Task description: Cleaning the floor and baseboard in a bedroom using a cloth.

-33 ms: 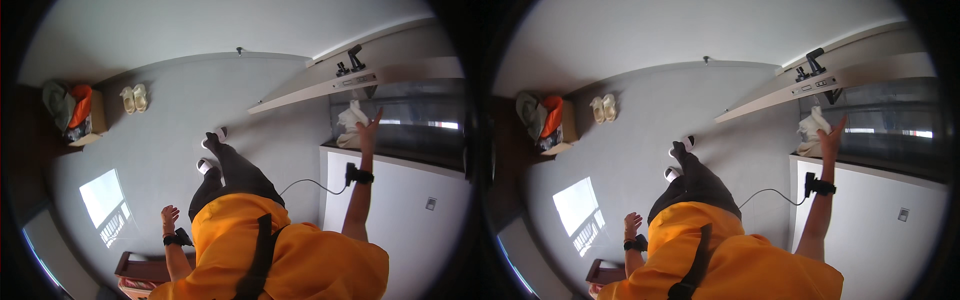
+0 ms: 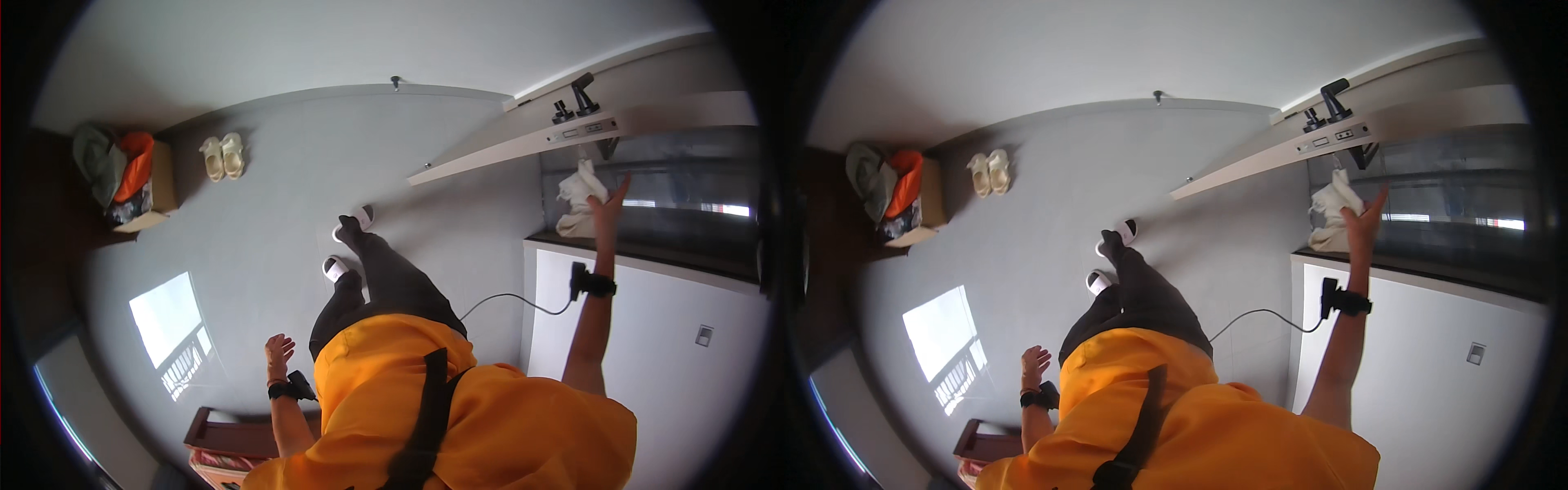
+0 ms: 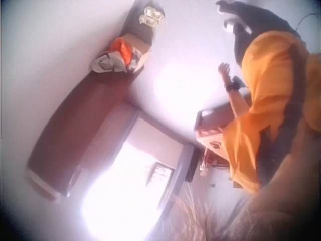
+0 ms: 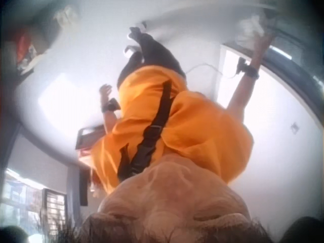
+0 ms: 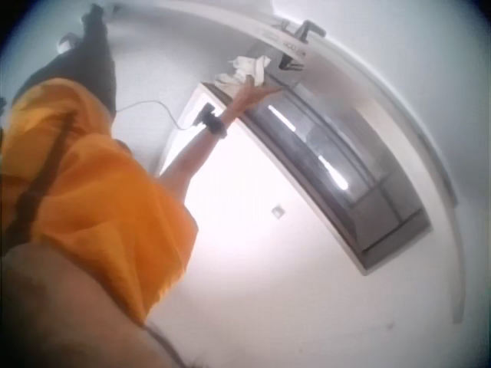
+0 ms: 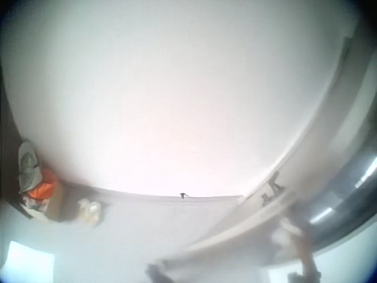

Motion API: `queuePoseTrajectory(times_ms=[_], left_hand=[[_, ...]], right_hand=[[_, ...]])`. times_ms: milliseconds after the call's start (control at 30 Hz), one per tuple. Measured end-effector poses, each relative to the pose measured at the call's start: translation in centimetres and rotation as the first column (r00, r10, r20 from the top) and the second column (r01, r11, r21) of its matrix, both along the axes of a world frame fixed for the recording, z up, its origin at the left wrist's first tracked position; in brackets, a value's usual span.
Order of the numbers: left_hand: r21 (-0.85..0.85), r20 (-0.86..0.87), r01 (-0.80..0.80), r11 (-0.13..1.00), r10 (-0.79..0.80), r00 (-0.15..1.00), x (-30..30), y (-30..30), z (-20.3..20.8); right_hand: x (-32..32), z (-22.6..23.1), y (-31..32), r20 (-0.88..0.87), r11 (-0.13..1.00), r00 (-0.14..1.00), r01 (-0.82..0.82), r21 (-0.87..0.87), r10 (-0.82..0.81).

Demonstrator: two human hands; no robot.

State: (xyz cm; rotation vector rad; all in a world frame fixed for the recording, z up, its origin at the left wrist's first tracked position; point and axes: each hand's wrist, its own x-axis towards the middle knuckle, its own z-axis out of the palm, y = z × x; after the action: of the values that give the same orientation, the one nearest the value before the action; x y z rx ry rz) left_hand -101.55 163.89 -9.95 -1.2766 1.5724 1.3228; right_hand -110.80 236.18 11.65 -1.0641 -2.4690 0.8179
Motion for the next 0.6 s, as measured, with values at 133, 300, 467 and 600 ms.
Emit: queuePoseTrajectory(times_ms=[133, 300, 467, 600], left_hand=[[0.032, -0.01, -0.017, 0.999, 0.017, 1.0, 2.7, -1.4, -1.4], [0.077, -0.064, -0.064, 0.995, 0.069, 0.996, 6.4, 0.0, -0.1], [0.109, -0.111, -0.083, 0.991, 0.095, 0.989, 6.4, 0.3, 0.3], [0.104, -0.073, -0.115, 0.988, 0.123, 0.99, 7.6, -0.6, -0.1]], right_hand=[[-1.6, -1.0, 2.2, 0.063, 0.977, 0.984, -0.176, 0.122, 0.169], [-2.0, -1.2, 0.9, 0.167, 0.954, 0.951, -0.278, 0.107, 0.259], [-2.2, -2.8, 3.6, 0.107, 0.956, 0.958, -0.276, 0.101, 0.265], [-3.3, -2.0, 3.9, 0.21, 0.93, 0.931, -0.334, 0.154, 0.299]])
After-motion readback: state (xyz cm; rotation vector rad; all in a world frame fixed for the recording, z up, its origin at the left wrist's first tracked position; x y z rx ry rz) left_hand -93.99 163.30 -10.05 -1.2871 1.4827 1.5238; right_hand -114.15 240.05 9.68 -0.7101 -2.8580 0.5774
